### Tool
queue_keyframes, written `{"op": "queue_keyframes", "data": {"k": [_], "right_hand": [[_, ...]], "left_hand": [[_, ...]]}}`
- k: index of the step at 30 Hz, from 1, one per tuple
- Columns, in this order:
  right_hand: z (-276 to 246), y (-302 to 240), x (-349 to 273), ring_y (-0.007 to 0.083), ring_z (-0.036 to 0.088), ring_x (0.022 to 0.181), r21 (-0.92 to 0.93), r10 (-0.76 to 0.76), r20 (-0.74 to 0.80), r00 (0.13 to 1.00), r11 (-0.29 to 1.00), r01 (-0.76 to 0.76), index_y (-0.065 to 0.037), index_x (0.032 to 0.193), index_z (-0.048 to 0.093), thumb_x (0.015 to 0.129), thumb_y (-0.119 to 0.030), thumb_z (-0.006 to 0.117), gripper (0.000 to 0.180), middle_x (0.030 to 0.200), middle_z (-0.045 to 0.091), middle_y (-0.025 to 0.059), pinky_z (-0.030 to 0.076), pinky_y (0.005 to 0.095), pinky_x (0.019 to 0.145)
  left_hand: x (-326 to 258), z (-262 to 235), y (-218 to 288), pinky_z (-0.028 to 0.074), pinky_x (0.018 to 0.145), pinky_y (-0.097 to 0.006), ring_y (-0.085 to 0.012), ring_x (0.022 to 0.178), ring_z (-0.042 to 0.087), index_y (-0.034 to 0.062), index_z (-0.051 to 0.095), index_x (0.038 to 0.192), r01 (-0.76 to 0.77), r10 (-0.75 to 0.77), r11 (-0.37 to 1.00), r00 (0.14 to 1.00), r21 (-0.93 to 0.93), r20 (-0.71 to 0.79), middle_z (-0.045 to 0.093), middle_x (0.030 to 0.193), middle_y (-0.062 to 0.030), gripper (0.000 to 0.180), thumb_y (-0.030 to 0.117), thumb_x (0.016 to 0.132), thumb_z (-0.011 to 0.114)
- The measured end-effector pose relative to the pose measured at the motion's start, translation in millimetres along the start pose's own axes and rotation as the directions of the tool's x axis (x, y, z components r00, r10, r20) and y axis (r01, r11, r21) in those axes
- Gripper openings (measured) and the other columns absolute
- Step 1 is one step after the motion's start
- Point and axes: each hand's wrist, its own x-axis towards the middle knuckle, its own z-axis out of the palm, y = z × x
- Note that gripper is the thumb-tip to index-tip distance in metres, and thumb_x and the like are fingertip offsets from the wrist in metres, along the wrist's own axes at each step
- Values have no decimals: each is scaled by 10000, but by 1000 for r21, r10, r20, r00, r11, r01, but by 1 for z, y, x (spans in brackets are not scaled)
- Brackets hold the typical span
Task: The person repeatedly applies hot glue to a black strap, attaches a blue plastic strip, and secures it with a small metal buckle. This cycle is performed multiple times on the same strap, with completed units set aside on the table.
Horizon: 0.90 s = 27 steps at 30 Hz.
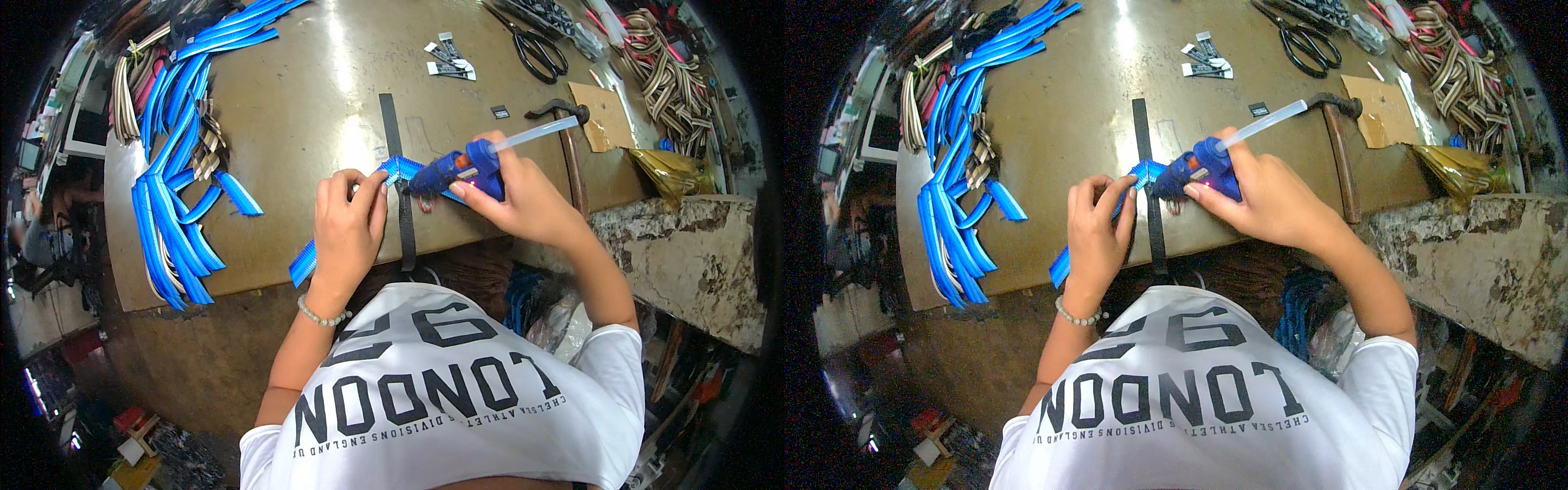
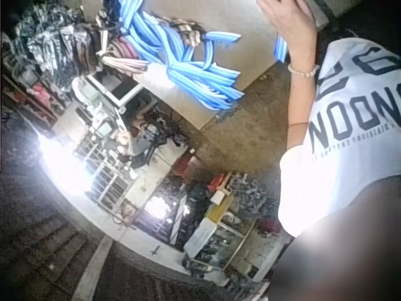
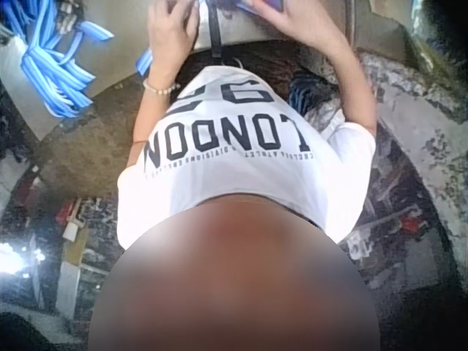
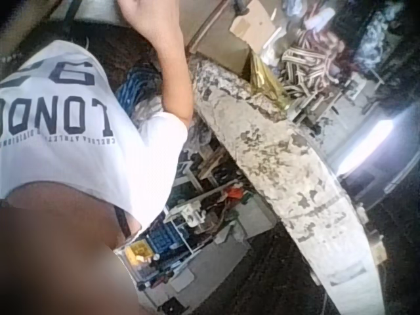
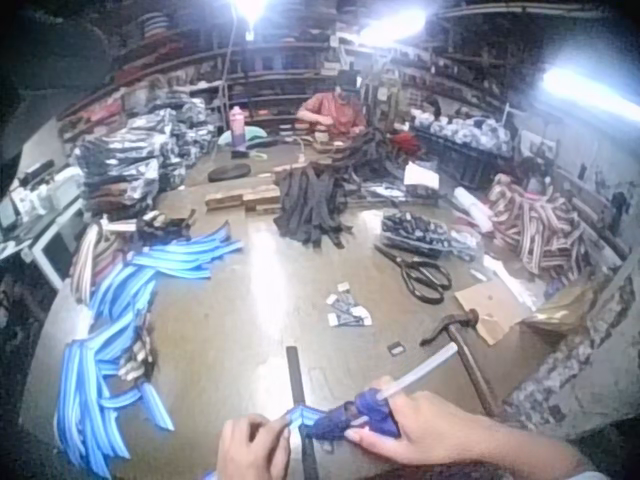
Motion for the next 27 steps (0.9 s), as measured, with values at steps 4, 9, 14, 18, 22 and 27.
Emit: {"op": "queue_keyframes", "data": {"k": [4,9,14,18,22,27], "right_hand": [[-4,-1,-15,310,689,758,157,-198,20,980,969,192,-37,1153,519,896,-326,704,429,843,680,171,515,397,595],[-42,68,-40,91,611,665,480,258,-600,757,874,83,-69,1182,542,932,-296,678,364,870,673,58,460,239,567],[-81,150,-61,336,682,846,42,306,-889,341,795,-605,42,1060,599,954,-507,556,561,940,694,221,527,447,746],[-92,111,-92,411,645,857,-242,646,-651,399,322,-915,56,991,661,949,-597,475,681,897,671,268,497,467,784],[-77,59,-31,109,609,764,-92,147,-540,829,968,-232,20,1020,672,967,-261,626,290,828,674,54,490,272,694],[-36,90,145,333,664,919,-182,-299,-514,804,954,239,-5,1067,688,900,-248,641,299,999,677,185,518,410,816]], "left_hand": [[0,1,-1,462,768,-387,-275,879,532,72,684,1057,1,-1,1000,1000,14,14,572,962,-94,223,59,834,688],[-1,0,1,460,765,-384,-276,875,532,69,688,1061,23,-23,1000,1000,0,10,572,957,-104,220,55,841,685],[1,-3,2,457,761,-382,-268,868,529,71,681,1065,4,-4,1000,1000,-1,6,568,964,-89,221,63,844,683],[2,-1,1,458,759,-382,-264,865,535,71,682,1060,47,-48,999,999,10,7,573,970,-84,213,65,847,683],[4,2,1,458,758,-381,-261,870,540,75,685,1061,29,-29,999,1000,37,6,580,976,-81,212,72,850,683],[4,1,1,459,767,-380,-261,878,543,79,689,1063,0,0,999,1000,36,-4,586,981,-77,209,82,854,680]]}}
